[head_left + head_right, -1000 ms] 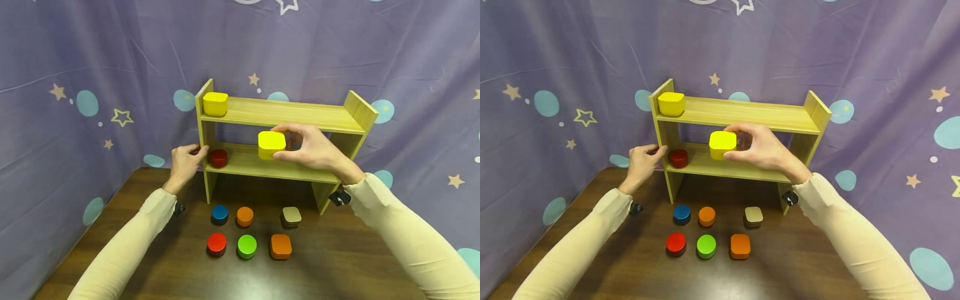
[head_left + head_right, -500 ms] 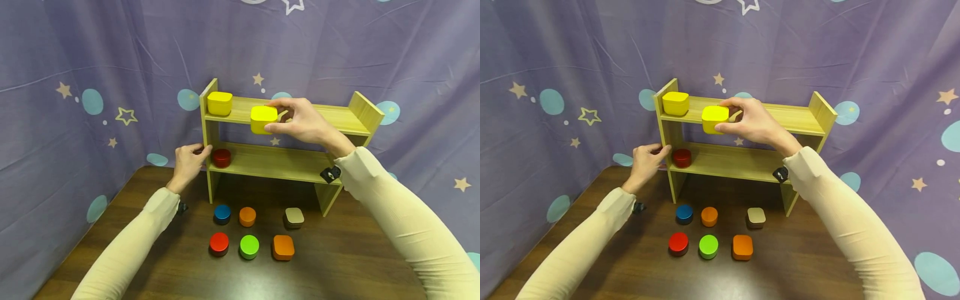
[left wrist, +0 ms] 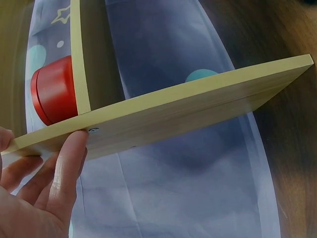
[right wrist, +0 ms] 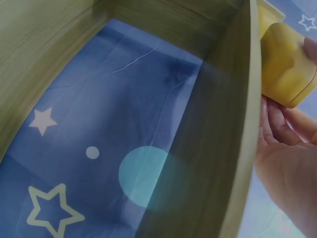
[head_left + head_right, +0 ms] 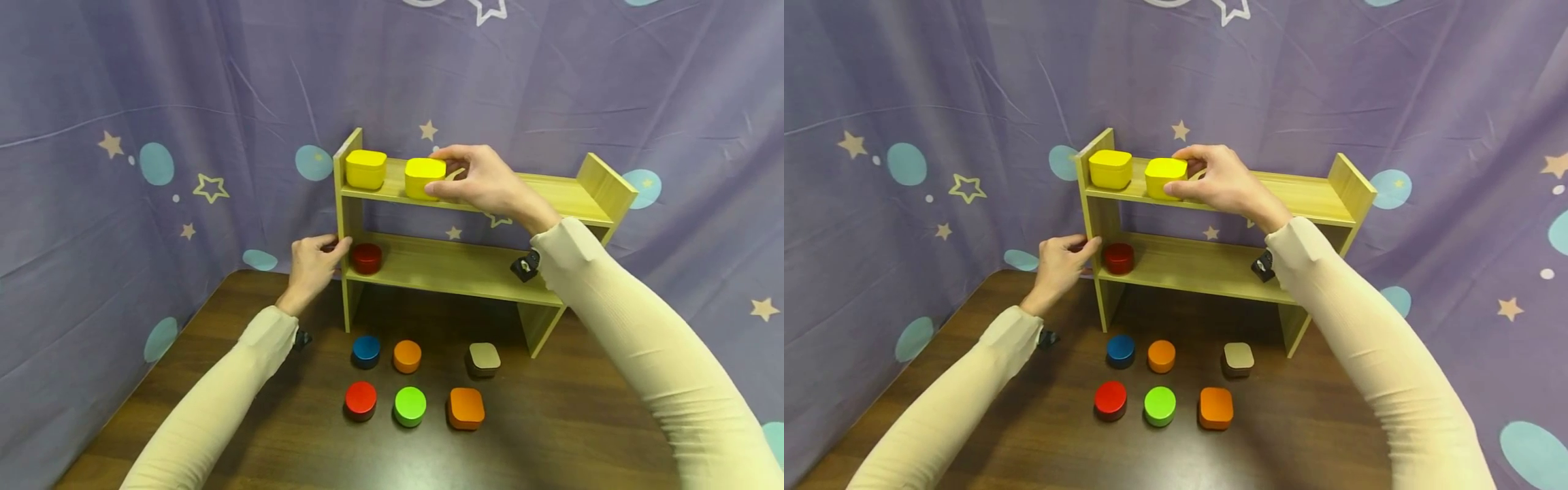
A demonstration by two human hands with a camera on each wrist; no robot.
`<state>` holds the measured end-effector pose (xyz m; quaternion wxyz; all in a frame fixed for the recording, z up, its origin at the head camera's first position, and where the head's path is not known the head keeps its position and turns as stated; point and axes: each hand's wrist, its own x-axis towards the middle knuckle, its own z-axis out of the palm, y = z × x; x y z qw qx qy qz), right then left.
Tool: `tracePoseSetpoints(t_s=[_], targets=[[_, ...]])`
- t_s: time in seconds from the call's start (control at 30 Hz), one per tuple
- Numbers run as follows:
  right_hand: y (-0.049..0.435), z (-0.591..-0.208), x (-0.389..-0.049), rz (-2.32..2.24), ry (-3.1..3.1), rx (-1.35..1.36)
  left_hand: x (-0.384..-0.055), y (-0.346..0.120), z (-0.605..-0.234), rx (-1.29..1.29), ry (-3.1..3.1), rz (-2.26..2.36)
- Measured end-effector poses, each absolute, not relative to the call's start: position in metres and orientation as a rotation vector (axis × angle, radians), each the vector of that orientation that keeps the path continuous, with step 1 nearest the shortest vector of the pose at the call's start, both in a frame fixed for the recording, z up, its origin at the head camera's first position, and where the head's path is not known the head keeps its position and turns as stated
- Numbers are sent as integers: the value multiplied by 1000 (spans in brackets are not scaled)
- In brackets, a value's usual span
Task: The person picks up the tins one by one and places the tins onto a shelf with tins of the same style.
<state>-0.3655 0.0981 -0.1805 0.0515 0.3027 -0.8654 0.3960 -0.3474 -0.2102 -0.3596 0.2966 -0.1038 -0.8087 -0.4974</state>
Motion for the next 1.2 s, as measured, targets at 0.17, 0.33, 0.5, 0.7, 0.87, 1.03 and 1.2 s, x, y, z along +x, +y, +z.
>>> tracePoseSetpoints(t_s=[0.17,0.33,0.5,0.7,0.87,1.03,1.2], targets=[[94,-183,-374,1188,-2635,929,-346,-211,-359,-277,-2152,-1354],[90,-183,-379,1184,-2643,931,-346,-211,-360,-280,-2157,-1346],[88,-182,-380,1190,-2667,923,-346,-211,-359,-280,-2151,-1360],[85,-183,-382,1207,-2689,908,-346,-211,-361,-281,-2151,-1363],[86,-185,-382,1223,-2686,901,-345,-210,-362,-283,-2148,-1379],[86,-185,-382,1216,-2692,903,-344,-209,-361,-289,-2144,-1366],[88,-182,-379,1161,-2724,897,-345,-209,-359,-296,-2153,-1269]])
